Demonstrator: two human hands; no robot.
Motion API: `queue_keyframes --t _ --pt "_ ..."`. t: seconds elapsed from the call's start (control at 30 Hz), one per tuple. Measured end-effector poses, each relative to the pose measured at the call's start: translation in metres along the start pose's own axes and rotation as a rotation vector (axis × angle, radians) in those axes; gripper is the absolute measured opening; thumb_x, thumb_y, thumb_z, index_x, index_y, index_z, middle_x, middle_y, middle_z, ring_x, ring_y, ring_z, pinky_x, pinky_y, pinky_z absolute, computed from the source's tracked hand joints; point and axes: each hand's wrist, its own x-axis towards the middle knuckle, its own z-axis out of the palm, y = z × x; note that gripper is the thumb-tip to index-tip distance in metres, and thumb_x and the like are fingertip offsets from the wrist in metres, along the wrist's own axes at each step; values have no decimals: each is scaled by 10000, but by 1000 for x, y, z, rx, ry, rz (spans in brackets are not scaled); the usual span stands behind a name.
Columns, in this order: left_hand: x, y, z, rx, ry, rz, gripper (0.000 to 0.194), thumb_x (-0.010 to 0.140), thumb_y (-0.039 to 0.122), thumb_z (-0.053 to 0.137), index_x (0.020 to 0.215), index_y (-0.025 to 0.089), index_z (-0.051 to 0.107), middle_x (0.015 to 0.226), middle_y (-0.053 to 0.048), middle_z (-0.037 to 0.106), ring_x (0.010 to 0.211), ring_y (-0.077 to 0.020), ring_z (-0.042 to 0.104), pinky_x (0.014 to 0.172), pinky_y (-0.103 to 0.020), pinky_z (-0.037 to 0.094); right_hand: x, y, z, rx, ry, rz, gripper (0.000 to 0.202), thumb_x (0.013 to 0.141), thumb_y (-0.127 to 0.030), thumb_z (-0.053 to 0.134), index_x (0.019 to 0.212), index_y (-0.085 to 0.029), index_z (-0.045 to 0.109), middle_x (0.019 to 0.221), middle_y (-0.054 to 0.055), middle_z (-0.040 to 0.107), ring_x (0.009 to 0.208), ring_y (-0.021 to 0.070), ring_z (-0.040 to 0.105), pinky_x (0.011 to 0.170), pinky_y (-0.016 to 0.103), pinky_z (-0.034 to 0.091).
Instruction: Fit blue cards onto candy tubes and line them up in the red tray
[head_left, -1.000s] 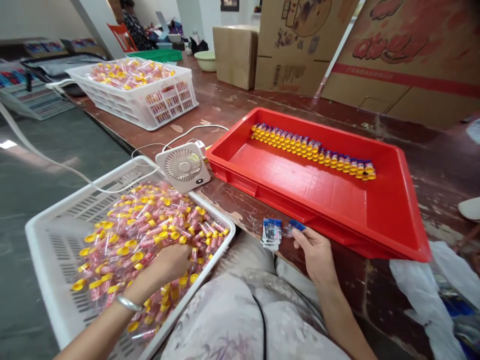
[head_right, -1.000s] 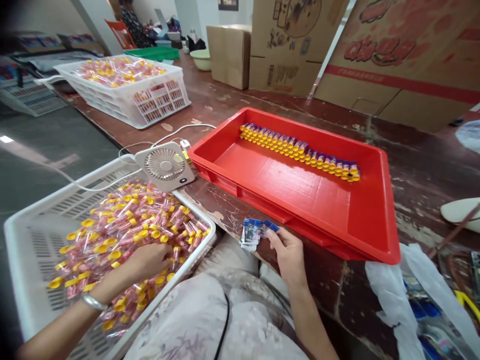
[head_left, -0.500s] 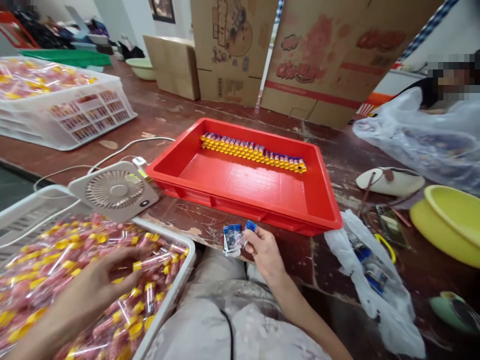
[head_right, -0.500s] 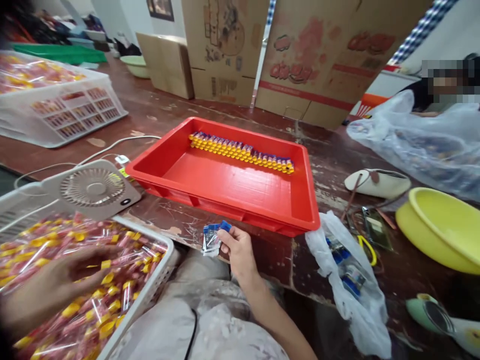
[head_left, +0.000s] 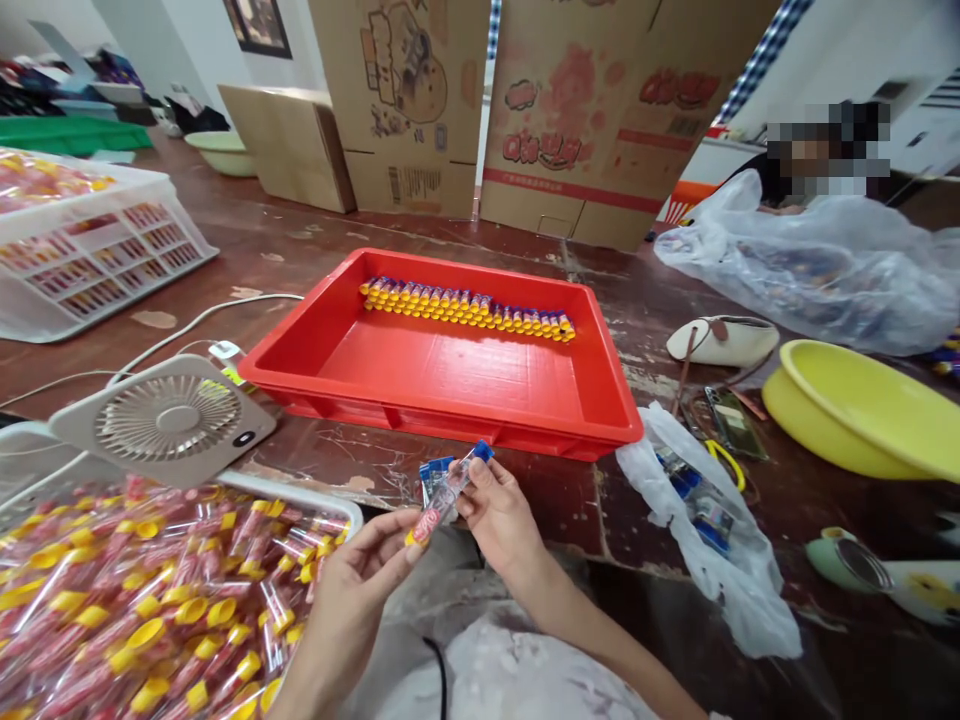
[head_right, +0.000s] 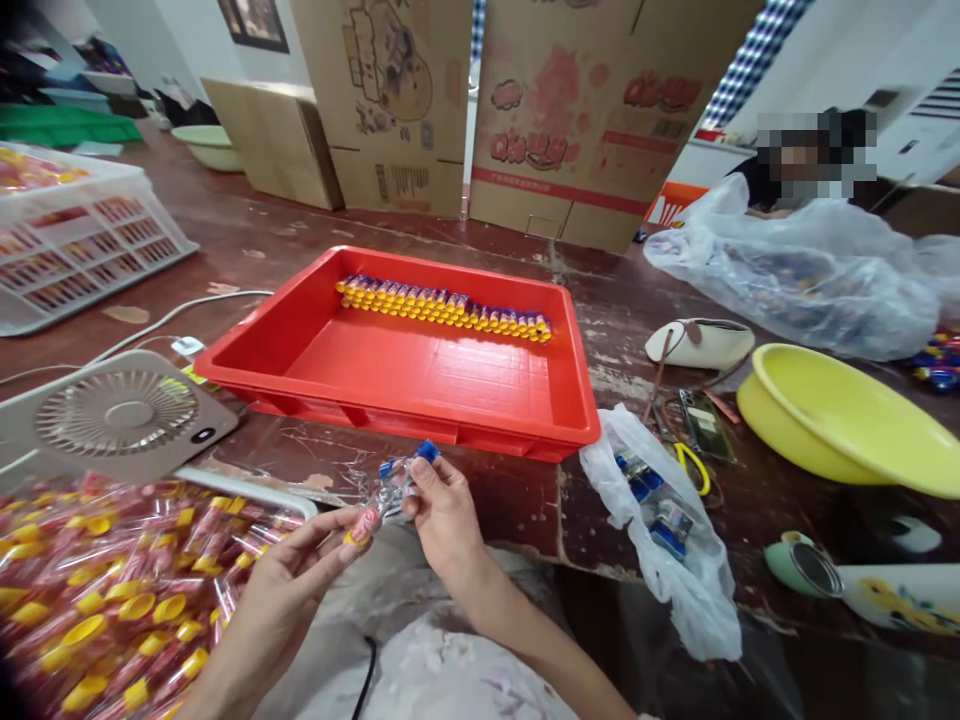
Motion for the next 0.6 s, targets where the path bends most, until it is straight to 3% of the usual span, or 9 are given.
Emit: queue_keyframes --t 0.33,0.6 --pt "0 1 9 -77 59 -1 396 644 340 860 999 198 753 1046 -80 777 993 -229 704 886 -287 550 0 -1 -1 39 -9 29 296 661 -379 886 775 -187 693 833 44 725 639 120 561 488 214 362" --pt "0 -2 14 -75 71 1 410 635 351 865 995 192 747 1039 -88 777 989 -239 704 886 -309 555 0 3 1 11 -17 -44 261 666 -366 881 755 -190 710 763 15 674 606 102 502 496 208 361"
